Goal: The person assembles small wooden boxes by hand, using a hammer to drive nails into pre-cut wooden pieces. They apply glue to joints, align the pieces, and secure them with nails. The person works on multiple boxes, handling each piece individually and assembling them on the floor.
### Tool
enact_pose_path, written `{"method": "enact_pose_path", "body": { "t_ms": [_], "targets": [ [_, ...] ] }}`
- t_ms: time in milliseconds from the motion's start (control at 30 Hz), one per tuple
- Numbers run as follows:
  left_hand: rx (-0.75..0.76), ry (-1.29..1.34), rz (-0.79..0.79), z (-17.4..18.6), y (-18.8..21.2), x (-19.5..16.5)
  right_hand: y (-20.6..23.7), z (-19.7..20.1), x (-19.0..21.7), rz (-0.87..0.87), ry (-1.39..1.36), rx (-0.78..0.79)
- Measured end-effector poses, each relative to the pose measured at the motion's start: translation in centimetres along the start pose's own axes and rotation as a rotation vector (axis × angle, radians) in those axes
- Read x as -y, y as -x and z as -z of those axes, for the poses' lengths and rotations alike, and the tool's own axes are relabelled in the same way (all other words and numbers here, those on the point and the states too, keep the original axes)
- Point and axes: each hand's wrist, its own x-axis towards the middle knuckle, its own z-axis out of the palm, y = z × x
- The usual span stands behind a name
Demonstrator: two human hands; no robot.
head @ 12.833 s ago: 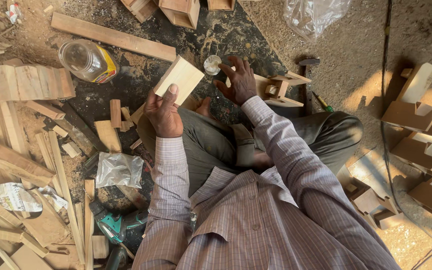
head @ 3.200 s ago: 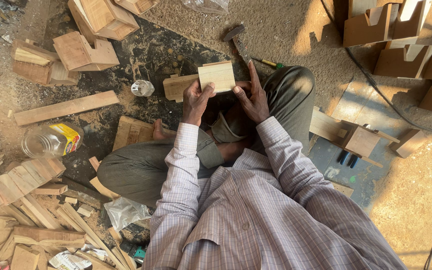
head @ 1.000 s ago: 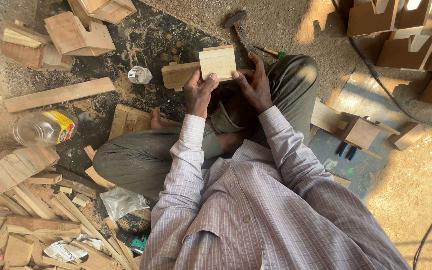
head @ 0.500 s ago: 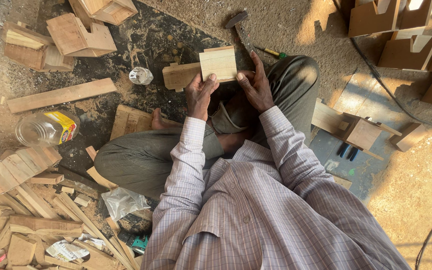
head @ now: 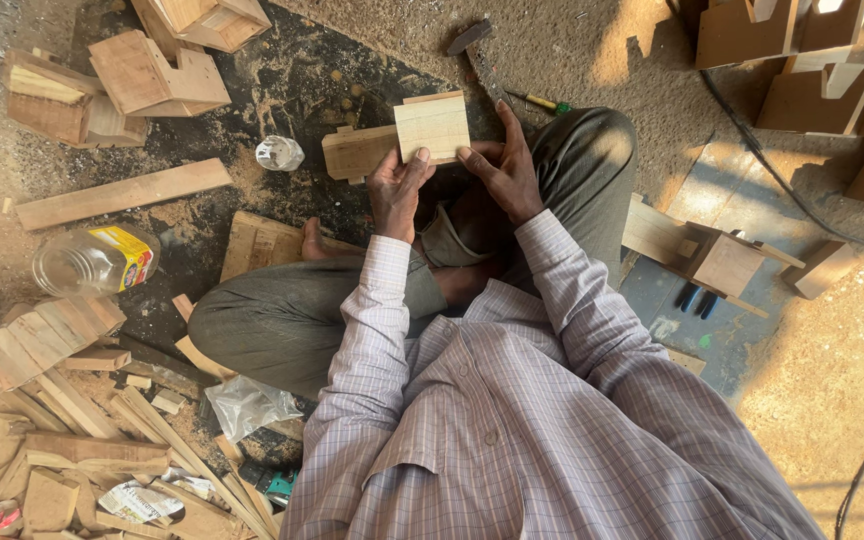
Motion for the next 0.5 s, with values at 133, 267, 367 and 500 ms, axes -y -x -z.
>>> {"method": "enact_pose_path", "body": {
  "t_ms": [133, 267, 367, 500],
  "targets": [
    [0.001, -0.005, -0.013, -0.08, 0.12, -0.12, -0.27, 0.31, -0.12, -0.069, -0.068, 0.034],
    [0.006, -0.001, -0.035, -0.08, 0.16, -0.03, -0.58, 0.33, -0.15, -0.109, -0.132, 0.053],
    [0.007, -0.022, -0.035, 0.01, 0.0, 0.1, -0.61, 0.3, -0.29, -0.097, -0.116, 0.053],
    [0.01, -0.022, -0.007, 0.04, -0.05, 0.0, -0.14, 0.27, -0.62, -0.048, -0.04, 0.039]
  ]
}}
